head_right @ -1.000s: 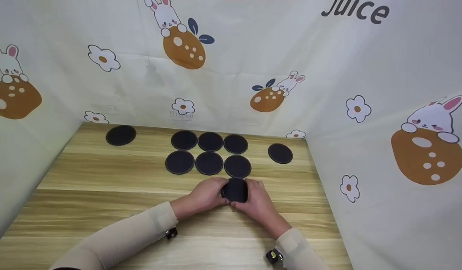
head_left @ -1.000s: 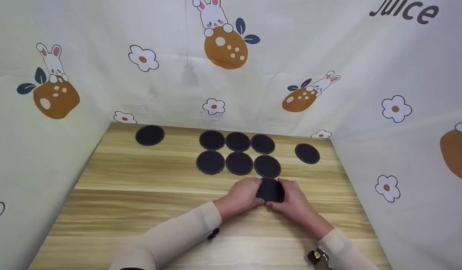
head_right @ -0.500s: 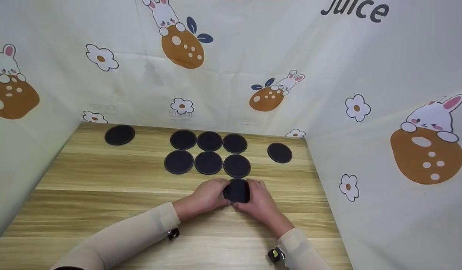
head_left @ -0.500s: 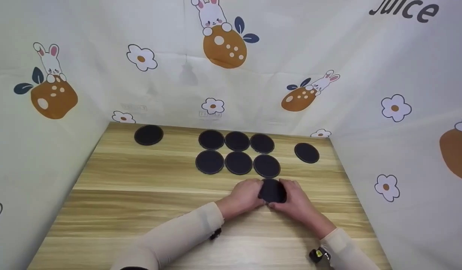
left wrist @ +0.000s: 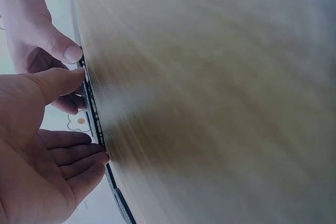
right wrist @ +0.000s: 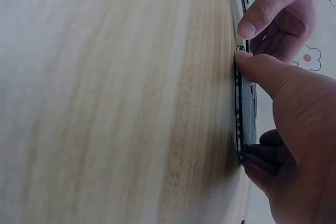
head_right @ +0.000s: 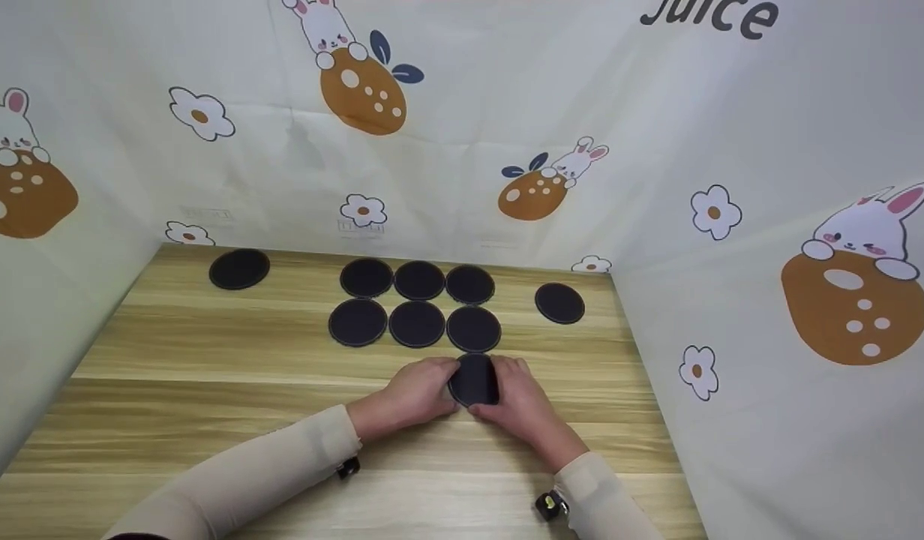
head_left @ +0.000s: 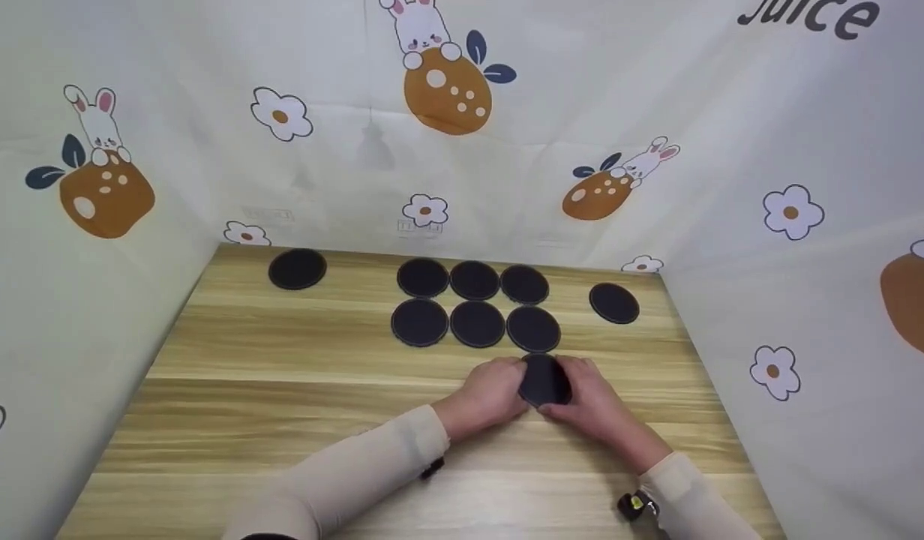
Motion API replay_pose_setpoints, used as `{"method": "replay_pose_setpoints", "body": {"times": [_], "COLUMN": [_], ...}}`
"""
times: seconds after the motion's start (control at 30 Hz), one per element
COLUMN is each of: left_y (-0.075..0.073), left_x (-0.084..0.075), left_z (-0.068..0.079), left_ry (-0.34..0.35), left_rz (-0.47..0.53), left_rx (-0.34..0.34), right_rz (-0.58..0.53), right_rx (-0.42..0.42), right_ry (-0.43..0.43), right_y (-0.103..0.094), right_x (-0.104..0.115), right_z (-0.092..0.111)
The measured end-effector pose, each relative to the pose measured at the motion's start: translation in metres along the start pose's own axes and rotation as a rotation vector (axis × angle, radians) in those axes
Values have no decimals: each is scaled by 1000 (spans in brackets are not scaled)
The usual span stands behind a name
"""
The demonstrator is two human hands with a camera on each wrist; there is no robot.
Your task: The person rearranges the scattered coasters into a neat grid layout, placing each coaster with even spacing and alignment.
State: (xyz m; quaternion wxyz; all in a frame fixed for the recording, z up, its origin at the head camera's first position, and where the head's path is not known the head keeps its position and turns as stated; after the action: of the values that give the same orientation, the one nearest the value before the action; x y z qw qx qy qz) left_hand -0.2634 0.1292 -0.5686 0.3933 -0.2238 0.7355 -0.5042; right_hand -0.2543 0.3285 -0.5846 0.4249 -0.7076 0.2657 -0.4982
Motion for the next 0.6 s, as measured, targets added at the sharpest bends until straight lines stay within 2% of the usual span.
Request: {"method": "replay_pose_setpoints", "body": {"times": [0.37,0.6], "left_y": [-4,-8], "left_x": [1,3], "left_z": [-2,-6], "left_ry": [-27,-55], "left_rz": [-31,14], "left_rx": [35,60], "right_rz": [-3,-68], "right_rx": [1,-11], "right_ry": [-12,18], "right_y": [-2,-7], "right_x": [0,0], "right_z": [-2,-1]}}
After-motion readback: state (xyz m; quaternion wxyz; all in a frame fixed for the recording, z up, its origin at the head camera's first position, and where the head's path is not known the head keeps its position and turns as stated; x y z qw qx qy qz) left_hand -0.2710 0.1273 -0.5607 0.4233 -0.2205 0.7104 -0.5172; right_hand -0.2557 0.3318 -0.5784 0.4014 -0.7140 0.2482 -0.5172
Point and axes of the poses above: each hand's wrist, its own z-axis away from the middle knuckle, its own y-axis out of the palm, x = y × z, the point moved 4 cm from there along -z, towards the middle knuckle, and after that the axes turned 1 degree about -z, right-handed, at the moved point
